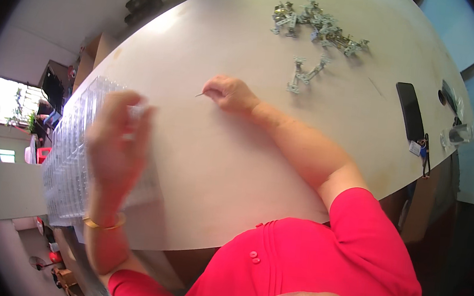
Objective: Assembling metal clips and placing them into a plastic organizer tray.
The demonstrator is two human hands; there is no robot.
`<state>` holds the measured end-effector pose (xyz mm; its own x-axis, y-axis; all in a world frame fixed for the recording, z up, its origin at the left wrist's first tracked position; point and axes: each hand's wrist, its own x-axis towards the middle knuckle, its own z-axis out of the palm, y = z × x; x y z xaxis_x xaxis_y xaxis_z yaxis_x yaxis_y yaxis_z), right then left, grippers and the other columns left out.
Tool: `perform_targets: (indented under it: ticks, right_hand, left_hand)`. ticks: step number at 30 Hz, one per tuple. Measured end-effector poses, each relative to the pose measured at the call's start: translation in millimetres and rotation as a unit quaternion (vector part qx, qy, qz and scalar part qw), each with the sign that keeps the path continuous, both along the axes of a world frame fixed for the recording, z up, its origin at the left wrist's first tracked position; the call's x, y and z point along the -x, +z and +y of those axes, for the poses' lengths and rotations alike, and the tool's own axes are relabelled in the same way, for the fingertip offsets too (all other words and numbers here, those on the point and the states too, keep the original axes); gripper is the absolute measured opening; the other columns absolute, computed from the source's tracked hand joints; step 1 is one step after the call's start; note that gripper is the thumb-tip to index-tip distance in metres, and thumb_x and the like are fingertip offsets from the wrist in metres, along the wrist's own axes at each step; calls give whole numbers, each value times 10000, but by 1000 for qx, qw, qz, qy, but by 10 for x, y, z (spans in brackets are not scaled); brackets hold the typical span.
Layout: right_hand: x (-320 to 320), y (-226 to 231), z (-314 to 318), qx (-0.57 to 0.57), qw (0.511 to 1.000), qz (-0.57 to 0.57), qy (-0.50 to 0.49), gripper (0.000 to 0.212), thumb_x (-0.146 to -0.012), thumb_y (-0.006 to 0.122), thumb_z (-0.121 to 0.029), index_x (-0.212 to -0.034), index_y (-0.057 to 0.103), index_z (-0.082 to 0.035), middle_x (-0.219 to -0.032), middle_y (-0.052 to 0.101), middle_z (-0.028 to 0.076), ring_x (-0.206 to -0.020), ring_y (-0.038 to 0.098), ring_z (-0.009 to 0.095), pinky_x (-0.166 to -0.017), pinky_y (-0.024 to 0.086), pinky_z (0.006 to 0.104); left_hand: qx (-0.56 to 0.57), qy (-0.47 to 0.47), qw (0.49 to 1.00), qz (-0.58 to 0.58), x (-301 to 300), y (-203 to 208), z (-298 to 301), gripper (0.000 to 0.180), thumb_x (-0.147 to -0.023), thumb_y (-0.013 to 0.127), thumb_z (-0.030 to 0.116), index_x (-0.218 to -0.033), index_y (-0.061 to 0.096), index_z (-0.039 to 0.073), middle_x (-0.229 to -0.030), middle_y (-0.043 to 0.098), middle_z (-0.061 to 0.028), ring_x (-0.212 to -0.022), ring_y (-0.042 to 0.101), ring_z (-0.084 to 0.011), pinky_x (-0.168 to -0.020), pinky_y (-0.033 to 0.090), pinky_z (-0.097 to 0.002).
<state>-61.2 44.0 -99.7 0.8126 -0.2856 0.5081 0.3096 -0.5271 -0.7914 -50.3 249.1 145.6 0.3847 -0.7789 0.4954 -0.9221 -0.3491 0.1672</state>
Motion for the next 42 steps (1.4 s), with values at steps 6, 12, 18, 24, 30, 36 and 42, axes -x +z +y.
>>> perform_targets:
  ticks: [6, 12, 18, 24, 30, 36, 42]
  right_hand:
    - [242, 282, 123, -49, 996, 58, 37, 114, -892, 649, -167, -999, 664, -131, -938, 647, 81, -875, 623, 252, -797, 498, 367]
    - [49, 134, 57, 37, 994, 82, 59, 93, -939, 595, -157, -990, 654, -105, -985, 632, 100, -877, 609, 295, -785, 484, 391]
    - [174, 247, 102, -52, 994, 74, 66, 94, -930, 593, -139, -962, 658, -81, -1003, 625, 107, -906, 614, 311, -785, 494, 401]
    - [138, 206, 143, -55, 993, 77, 67, 89, -927, 584, -131, -931, 664, -92, -975, 623, 110, -895, 616, 314, -779, 493, 403]
    - [8, 69, 149, -45, 997, 44, 52, 75, -912, 598, -138, -907, 659, -94, -920, 626, 110, -879, 616, 327, -752, 490, 415]
    - [-176, 1, 188, -139, 986, 4, 91, 97, -821, 654, -105, -907, 620, -76, -807, 537, 2, -796, 517, 126, -743, 465, 315]
    - [-78, 92, 109, -245, 968, 49, 28, 200, -907, 607, -150, -1041, 642, -6, -797, 681, 135, -706, 669, 258, -686, 533, 367]
  left_hand:
    - [-23, -134, 985, 106, 429, -835, -1156, 135, -824, 702, 66, -902, 602, 19, -823, 601, -123, -699, 611, -272, -649, 500, -354]
    - [-76, -158, 983, 58, 548, -1346, -2090, 221, -800, 725, 159, -907, 596, 14, -917, 601, -145, -906, 594, -333, -796, 480, -416]
    - [-125, -129, 983, 27, 488, -1680, -2540, 260, -795, 717, 226, -903, 629, 6, -959, 610, -165, -977, 585, -339, -857, 459, -426]
    - [-151, -120, 981, 15, 422, -1893, -2717, 199, -799, 689, 210, -835, 649, 19, -911, 624, -163, -937, 602, -340, -855, 465, -425]
    - [-83, -157, 977, 122, 507, -1704, -2671, 124, -827, 675, 145, -832, 636, 27, -883, 628, -156, -872, 620, -327, -792, 490, -409]
    - [160, -131, 818, 537, 361, -1001, -1890, 129, -976, 586, 120, -982, 584, -9, -1043, 704, -159, -919, 705, -225, -781, 529, -296]
    - [246, -95, 778, 570, -195, -1111, -1076, 130, -982, 599, 126, -977, 588, -4, -1017, 709, -174, -832, 713, -205, -763, 549, -296]
